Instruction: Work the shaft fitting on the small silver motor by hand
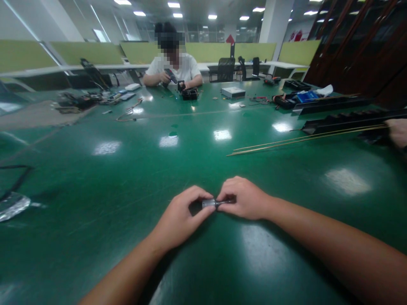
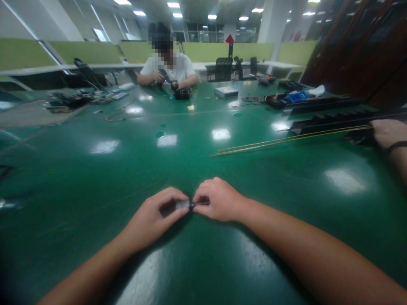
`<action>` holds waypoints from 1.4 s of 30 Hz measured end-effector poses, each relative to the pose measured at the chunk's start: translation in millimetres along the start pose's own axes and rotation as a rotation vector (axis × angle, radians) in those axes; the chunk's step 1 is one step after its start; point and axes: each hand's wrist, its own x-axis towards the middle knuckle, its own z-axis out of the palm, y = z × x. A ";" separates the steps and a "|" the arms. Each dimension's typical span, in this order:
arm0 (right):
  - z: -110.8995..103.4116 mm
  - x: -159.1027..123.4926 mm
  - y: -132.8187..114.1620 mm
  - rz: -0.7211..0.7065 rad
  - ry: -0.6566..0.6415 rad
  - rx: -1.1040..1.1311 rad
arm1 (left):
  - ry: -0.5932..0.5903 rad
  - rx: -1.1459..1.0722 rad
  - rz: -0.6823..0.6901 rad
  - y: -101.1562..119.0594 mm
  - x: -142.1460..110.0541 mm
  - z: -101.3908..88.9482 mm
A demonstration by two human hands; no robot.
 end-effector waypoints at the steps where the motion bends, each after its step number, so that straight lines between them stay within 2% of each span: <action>1: 0.2 0.0 -0.3 -0.003 0.003 0.000 | 0.000 -0.008 -0.002 -0.3 0.3 0.1; 26: -8.5 -4.5 5.9 -0.027 -0.004 0.034 | 0.001 -0.032 -0.001 1.0 -0.1 -1.0; 42: -19.4 -4.3 10.9 -0.022 -0.057 0.064 | 0.005 -0.017 -0.002 0.5 -1.1 -1.5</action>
